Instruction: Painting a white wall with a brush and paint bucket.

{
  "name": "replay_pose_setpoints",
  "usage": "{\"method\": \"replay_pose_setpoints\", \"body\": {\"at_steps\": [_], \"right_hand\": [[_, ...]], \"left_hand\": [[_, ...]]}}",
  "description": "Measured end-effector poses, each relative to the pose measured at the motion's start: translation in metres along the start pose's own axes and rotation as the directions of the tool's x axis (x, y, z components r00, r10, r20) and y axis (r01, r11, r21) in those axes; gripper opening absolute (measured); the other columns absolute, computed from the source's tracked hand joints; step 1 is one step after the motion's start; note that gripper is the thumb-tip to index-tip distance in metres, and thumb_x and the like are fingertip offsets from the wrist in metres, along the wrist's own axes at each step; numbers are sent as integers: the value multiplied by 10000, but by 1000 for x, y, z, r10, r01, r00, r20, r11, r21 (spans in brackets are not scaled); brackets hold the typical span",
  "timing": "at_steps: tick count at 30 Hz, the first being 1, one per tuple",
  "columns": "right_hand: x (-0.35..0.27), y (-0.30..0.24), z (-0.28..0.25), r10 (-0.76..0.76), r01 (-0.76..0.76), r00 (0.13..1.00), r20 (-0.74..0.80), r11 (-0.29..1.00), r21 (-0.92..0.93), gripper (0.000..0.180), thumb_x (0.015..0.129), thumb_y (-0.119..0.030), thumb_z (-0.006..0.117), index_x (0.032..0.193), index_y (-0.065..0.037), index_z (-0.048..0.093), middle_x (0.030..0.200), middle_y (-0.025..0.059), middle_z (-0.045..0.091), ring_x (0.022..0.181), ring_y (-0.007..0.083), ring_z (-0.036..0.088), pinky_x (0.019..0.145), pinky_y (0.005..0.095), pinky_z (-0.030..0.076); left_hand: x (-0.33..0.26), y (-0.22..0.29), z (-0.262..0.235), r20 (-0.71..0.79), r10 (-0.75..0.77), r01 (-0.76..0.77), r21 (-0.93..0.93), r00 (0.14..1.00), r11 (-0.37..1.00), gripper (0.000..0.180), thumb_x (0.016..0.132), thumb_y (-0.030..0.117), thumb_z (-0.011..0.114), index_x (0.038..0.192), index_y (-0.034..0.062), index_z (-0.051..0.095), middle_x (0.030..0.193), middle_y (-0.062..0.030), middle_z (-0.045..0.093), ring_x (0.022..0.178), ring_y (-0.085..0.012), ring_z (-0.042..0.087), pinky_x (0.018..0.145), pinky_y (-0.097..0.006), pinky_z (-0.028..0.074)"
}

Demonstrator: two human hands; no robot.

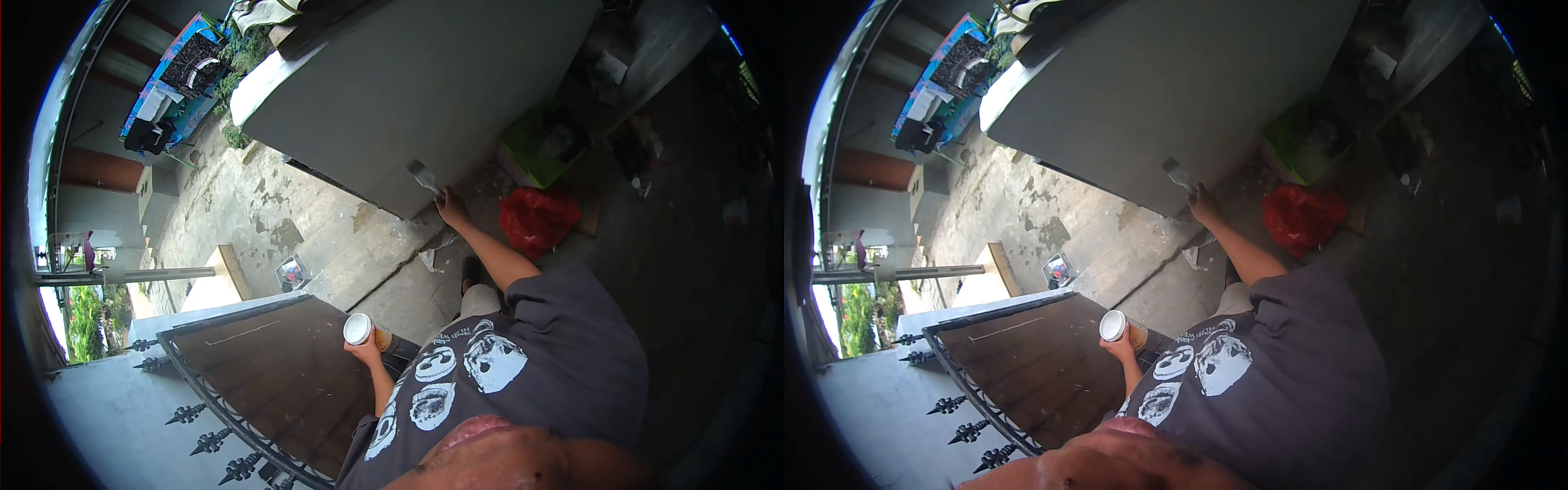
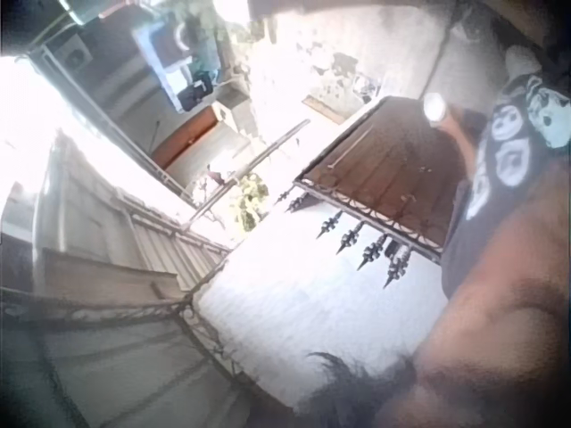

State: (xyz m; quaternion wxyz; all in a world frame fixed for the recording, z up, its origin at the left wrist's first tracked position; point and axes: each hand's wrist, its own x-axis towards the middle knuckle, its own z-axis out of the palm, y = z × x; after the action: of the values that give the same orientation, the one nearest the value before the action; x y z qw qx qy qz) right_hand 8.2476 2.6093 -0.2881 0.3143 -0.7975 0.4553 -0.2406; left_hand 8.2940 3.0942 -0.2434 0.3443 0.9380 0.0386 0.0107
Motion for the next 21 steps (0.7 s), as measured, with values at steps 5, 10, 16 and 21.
{"method": "replay_pose_setpoints", "body": {"at_steps": [5, 10, 16, 21], "right_hand": [[25, 17, -7, 142, -143, 979, 148, 990, -5, 417, 927, -318, 582, 1162, 18, 509, 1091, 287, 638, 1005, 438, 629, 845, 508, 505], [82, -111, -98, 11, -44, 992, 126, 964, 261, 326, 898, -233, 646, 1098, 5, 547, 874, 259, 659, 818, 443, 654, 721, 484, 518], [85, -202, -241, -196, 202, 978, -67, 833, 515, 283, 952, -276, 626, 995, -16, 521, 716, 190, 605, 672, 346, 635, 641, 406, 485], [76, -191, -248, -226, 300, 949, -218, 861, 411, 289, 944, -307, 628, 1013, -44, 531, 723, 156, 623, 680, 342, 643, 635, 416, 481]], "left_hand": [[29, 50, 41, 21, 8, -9, 33, 1000, 999, 962, 586, 347, 953, 1247, -34, 366, 1192, -260, 544, 1116, -391, 565, 953, -472, 449], [50, 87, 80, 79, 122, -116, -78, 989, 990, 953, 593, 319, 955, 1248, -38, 362, 1179, -251, 548, 1095, -377, 579, 950, -465, 462], [73, 152, 136, 308, 270, -203, -232, 912, 951, 894, 609, 242, 941, 1234, -40, 367, 1178, -242, 534, 1096, -374, 576, 957, -471, 457], [91, 218, 177, 469, 503, -368, -352, 726, 861, 852, 606, 188, 935, 1202, -59, 379, 1141, -231, 521, 1062, -342, 554, 987, -422, 422]]}}
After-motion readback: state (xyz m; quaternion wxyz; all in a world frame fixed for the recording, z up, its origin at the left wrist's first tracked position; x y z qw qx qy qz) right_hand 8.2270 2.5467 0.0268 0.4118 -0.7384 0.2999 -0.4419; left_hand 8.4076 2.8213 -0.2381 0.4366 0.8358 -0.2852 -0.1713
